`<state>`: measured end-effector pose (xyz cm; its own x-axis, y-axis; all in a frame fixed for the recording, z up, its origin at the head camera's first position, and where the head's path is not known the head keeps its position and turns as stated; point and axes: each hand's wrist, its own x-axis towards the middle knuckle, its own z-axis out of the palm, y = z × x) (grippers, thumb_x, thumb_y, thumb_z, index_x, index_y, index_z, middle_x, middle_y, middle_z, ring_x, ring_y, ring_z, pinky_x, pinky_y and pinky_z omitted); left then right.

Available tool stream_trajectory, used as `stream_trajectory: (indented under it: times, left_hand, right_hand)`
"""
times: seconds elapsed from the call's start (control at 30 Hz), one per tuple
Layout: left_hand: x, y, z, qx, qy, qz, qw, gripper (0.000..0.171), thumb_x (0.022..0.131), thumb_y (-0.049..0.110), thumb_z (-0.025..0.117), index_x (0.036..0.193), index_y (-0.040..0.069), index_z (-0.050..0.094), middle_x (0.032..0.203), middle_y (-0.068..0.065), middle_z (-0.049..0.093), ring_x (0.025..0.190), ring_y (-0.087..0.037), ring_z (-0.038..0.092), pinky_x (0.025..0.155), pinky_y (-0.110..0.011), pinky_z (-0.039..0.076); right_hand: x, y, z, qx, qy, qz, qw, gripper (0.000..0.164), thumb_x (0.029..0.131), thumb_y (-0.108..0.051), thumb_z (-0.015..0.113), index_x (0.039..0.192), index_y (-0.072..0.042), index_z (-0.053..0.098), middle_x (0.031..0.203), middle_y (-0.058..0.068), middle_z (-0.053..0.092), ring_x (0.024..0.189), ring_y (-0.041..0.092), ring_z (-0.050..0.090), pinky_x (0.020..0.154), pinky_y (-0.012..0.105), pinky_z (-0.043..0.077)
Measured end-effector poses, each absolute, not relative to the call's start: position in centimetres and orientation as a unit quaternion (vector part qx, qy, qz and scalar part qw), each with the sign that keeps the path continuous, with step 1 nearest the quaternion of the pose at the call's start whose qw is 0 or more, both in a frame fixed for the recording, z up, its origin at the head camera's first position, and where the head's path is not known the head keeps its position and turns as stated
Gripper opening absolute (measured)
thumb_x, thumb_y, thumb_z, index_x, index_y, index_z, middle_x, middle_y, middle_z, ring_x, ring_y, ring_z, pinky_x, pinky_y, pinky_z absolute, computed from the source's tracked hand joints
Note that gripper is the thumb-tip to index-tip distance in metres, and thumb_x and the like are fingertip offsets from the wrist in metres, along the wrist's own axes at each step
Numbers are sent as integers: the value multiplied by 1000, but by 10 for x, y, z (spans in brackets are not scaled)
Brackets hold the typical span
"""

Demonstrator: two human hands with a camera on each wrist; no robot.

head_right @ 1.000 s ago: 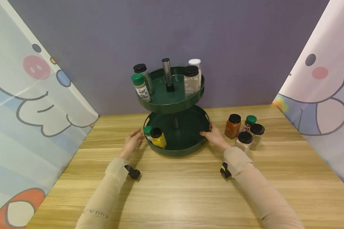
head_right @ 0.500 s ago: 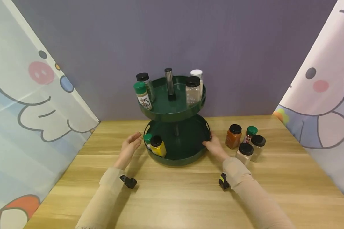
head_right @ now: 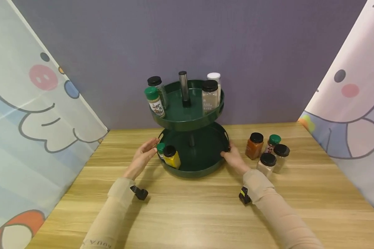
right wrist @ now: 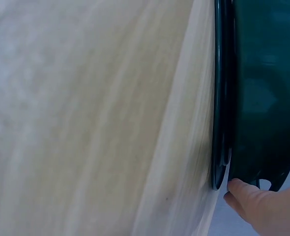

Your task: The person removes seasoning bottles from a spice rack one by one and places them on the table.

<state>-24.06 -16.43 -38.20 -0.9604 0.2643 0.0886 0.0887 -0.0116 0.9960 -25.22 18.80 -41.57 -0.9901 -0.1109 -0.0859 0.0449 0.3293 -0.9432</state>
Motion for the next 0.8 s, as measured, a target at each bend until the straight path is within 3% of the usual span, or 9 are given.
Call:
stream_trajectory:
  times: [0.23, 0.47, 0.6, 0.7, 0.8]
  left_hand:
    - [-245, -164, -384, 131, 748, 645, 88, 57, 90, 5, 56, 142, 8, 32, 146, -11, 33, 134, -29, 31, 109, -44, 29]
    - [-259, -169, -399, 174, 774, 604, 80, 64, 87, -3, 56, 143, 10, 30, 147, -13, 32, 133, -27, 34, 108, -41, 31]
    - [-261, -170, -392, 182, 792, 574, 106, 68, 85, -6, 56, 144, 14, 29, 147, -13, 32, 132, -29, 35, 106, -42, 34]
    - [-264, -169, -388, 179, 807, 549, 125, 66, 86, -4, 58, 143, 15, 31, 144, -13, 37, 126, -29, 43, 100, -40, 42]
    - [-270, -168, -390, 188, 809, 542, 127, 61, 87, 0, 58, 142, 9, 33, 136, -16, 47, 115, -28, 53, 92, -40, 48]
  right_hand:
    - [-250, 189, -414, -23, 813, -577, 74, 71, 88, 1, 43, 144, 8, 0, 145, 33, 17, 134, 43, 21, 107, 48, 28]
    - [-249, 188, -413, -28, 813, -577, 78, 71, 88, 1, 42, 143, 9, -1, 146, 33, 15, 134, 43, 19, 108, 49, 28]
    - [-250, 188, -416, -31, 814, -575, 73, 70, 88, 1, 42, 143, 11, -1, 145, 34, 15, 134, 44, 20, 107, 50, 28]
    - [-250, 188, -416, -29, 814, -575, 76, 70, 88, 0, 42, 142, 11, -2, 145, 34, 14, 134, 44, 19, 107, 49, 28]
    - [-249, 188, -414, -28, 812, -578, 78, 70, 89, 0, 42, 142, 10, -3, 145, 34, 14, 134, 44, 19, 108, 49, 28]
